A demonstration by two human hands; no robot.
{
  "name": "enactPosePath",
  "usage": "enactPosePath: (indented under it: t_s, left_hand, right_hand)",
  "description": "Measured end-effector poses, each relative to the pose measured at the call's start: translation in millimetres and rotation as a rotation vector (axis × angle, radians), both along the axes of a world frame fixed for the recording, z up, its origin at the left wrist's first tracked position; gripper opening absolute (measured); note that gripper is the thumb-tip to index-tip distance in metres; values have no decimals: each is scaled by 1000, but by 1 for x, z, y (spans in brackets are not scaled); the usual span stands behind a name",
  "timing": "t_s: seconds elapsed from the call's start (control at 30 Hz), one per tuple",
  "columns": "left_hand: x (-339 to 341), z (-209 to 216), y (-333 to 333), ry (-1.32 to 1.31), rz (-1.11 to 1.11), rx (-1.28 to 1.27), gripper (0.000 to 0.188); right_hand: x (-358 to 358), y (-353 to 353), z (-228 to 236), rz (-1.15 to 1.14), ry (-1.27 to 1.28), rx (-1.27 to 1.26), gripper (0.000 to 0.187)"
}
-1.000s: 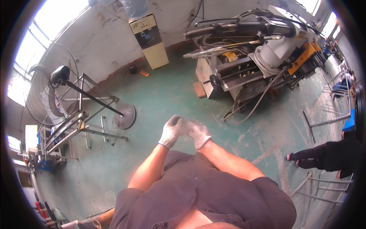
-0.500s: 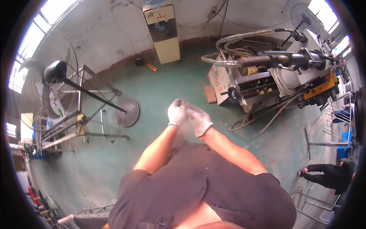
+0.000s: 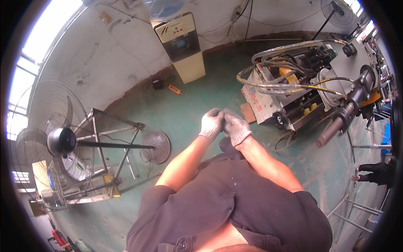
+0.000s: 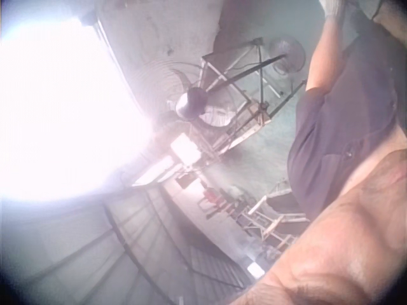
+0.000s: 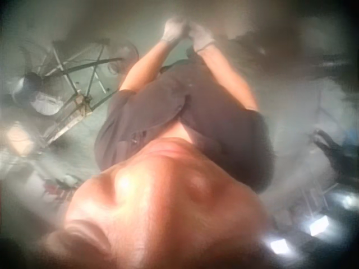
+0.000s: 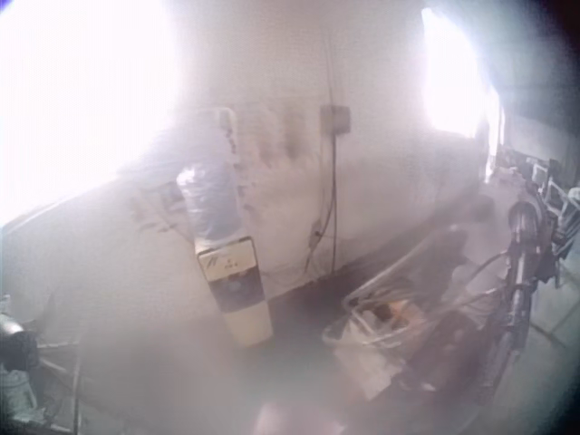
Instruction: The person operates a manual metal rod bender, feeding straight rods into the machine and bending them into curved shapes. They then measure the bent rods against a jig on a workbench, adjust the jig, and continue bending additional rods.
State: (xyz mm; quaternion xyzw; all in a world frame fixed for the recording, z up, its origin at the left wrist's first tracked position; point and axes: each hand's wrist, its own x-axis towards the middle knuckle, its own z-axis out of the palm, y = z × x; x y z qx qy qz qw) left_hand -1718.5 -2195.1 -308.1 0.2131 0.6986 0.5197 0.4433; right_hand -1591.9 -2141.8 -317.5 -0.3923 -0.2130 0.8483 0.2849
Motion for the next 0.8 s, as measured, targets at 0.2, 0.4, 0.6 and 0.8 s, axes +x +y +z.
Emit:
enactPosePath:
  t_s: [0.2,0.4,0.6,0.8]
  left_hand:
    - [-93,-50,102,348,188,97,18]
    - [-208,-38,188,430,261,96,13]
    - [-227,-20,244,49,111,34,21]
    - [-271,-12,338,-3,-312,98,32]
  right_hand:
    - [-97,81,-4,109,156,253,29]
    - [-182,142,45,59,225,70,48]
    - [-214,220,34,-81,-81,141,19]
    - [-260,324,-4,76,-641,609,16]
